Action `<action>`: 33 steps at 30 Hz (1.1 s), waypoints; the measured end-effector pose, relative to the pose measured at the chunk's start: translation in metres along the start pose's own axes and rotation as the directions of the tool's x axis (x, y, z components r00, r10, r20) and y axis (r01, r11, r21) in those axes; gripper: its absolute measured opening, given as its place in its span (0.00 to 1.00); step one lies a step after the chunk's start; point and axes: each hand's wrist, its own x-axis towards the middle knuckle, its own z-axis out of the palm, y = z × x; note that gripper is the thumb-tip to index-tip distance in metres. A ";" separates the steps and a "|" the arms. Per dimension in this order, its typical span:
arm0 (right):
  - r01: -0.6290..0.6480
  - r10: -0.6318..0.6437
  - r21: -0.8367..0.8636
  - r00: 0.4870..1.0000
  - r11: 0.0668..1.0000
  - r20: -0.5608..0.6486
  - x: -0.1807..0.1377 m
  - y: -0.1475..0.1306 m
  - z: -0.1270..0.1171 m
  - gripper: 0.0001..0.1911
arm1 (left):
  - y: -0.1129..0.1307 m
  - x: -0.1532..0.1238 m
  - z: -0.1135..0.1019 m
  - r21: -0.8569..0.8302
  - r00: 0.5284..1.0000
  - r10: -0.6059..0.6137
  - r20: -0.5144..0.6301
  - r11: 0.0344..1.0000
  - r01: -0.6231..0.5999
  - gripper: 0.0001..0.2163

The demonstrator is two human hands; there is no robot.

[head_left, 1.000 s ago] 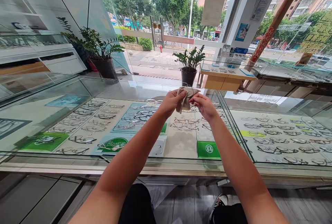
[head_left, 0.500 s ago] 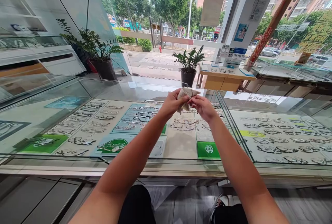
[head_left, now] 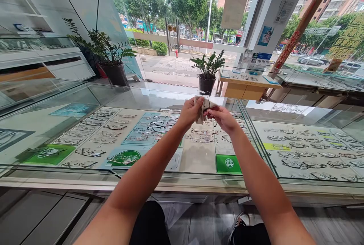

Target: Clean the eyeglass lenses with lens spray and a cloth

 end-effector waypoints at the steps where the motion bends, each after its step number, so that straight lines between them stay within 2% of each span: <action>1: 0.000 0.000 -0.010 1.000 1.000 0.008 0.000 0.000 0.000 0.14 | 0.000 0.000 0.000 0.002 1.000 -0.005 -0.007 1.000 0.005 0.34; 6: 0.001 0.000 -0.043 0.999 0.999 0.034 -0.001 0.000 0.003 0.13 | 0.002 -0.002 0.000 -0.012 0.998 -0.062 -0.028 0.998 0.062 0.34; 16: -0.008 0.008 0.052 1.000 0.999 0.007 -0.002 -0.002 0.005 0.13 | 0.006 0.001 -0.006 -0.083 0.997 -0.059 0.057 0.994 0.064 0.30; 23: -0.023 0.026 0.093 0.999 0.995 -0.029 0.000 0.000 0.001 0.14 | 0.005 0.000 -0.010 -0.135 0.982 -0.096 0.163 0.984 0.118 0.24; 27: -0.034 0.040 0.146 0.998 0.989 -0.037 0.000 0.001 0.003 0.16 | 0.005 -0.002 -0.006 -0.135 0.986 -0.081 0.149 0.986 0.101 0.27; 33: -0.037 0.039 0.135 0.999 0.990 -0.010 -0.001 0.006 0.008 0.15 | 0.005 -0.005 0.005 -0.064 0.999 -0.040 0.030 0.997 0.041 0.30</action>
